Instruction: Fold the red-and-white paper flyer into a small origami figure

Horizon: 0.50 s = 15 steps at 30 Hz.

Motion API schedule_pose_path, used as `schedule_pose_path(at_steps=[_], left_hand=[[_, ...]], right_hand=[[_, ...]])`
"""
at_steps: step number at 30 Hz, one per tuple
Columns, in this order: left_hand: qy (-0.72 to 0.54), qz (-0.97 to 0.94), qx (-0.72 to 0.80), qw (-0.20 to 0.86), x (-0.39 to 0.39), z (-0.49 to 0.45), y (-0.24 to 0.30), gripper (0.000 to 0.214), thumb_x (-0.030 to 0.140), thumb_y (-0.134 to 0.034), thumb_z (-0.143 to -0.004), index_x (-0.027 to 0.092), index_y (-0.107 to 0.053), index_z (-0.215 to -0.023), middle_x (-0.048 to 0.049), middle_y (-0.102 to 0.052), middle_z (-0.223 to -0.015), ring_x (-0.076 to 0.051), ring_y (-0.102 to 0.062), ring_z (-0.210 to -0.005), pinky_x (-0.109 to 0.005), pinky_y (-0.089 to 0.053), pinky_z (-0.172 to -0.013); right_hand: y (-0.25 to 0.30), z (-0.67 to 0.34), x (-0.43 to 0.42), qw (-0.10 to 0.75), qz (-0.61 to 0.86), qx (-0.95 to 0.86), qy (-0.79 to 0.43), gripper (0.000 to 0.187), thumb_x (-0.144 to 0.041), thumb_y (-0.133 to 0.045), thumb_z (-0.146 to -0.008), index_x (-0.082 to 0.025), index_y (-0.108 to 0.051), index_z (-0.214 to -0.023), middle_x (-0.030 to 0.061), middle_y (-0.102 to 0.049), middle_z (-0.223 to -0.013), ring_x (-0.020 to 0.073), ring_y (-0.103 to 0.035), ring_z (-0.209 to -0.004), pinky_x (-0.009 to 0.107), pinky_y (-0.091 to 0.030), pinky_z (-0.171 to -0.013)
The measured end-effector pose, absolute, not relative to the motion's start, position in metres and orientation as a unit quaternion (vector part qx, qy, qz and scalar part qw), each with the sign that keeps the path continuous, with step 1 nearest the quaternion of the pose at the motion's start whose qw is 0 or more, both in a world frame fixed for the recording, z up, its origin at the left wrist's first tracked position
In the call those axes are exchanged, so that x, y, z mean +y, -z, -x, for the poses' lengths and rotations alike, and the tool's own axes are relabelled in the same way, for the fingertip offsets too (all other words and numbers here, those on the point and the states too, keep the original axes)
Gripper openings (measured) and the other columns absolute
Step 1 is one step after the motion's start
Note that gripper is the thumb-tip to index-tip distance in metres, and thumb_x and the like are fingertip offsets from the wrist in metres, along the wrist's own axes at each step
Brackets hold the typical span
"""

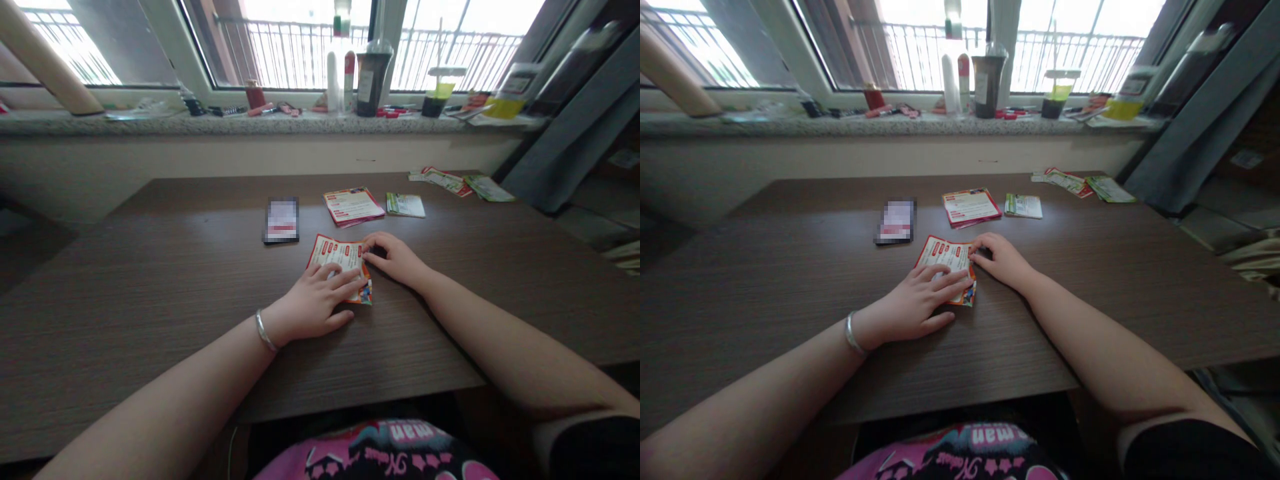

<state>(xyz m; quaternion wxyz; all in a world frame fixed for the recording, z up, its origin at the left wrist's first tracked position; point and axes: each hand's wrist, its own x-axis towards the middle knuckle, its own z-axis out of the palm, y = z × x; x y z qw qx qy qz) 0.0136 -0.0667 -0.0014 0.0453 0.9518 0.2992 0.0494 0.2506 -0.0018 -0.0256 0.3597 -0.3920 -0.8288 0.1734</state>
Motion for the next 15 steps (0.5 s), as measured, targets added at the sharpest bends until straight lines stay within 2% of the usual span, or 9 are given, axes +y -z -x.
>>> schedule_pose_path(at_steps=[7,10,15], left_hand=[[-0.062,-0.962,0.252,0.084,-0.0619,-0.0097,-0.0026,0.049,0.038,-0.053,-0.089,0.026,-0.047,-0.136,-0.0054,-0.046,-0.143,-0.029,-0.036,-0.133,-0.047,-0.026,-0.113],[-0.053,-0.962,0.252,0.087,-0.059,-0.0082,0.0011,0.053,0.042,-0.052,-0.09,0.027,-0.043,-0.14,-0.0061,-0.041,-0.148,-0.03,-0.032,-0.138,-0.049,-0.023,-0.115],[-0.025,-0.96,0.268,0.078,-0.0575,-0.0077,0.0066,0.057,0.046,-0.049,-0.092,0.032,-0.034,-0.145,-0.0016,-0.029,-0.156,-0.032,-0.02,-0.144,-0.056,-0.013,-0.116]], right_hand=[[0.0236,-0.2524,-0.0034,0.386,0.392,-0.818,-0.165,0.002,-0.022,-0.065,-0.082,-0.02,-0.065,-0.083,0.0055,-0.066,-0.091,0.0196,-0.061,-0.09,0.039,-0.05,-0.084],[0.0226,-0.2524,-0.0051,0.391,0.409,-0.808,-0.162,0.002,-0.022,-0.065,-0.081,-0.02,-0.066,-0.081,0.0047,-0.065,-0.089,0.019,-0.061,-0.087,0.038,-0.051,-0.08],[0.0186,-0.2491,-0.0104,0.406,0.419,-0.798,-0.151,0.003,-0.02,-0.064,-0.081,-0.021,-0.067,-0.081,0.0038,-0.065,-0.085,0.0179,-0.061,-0.082,0.036,-0.053,-0.076]])
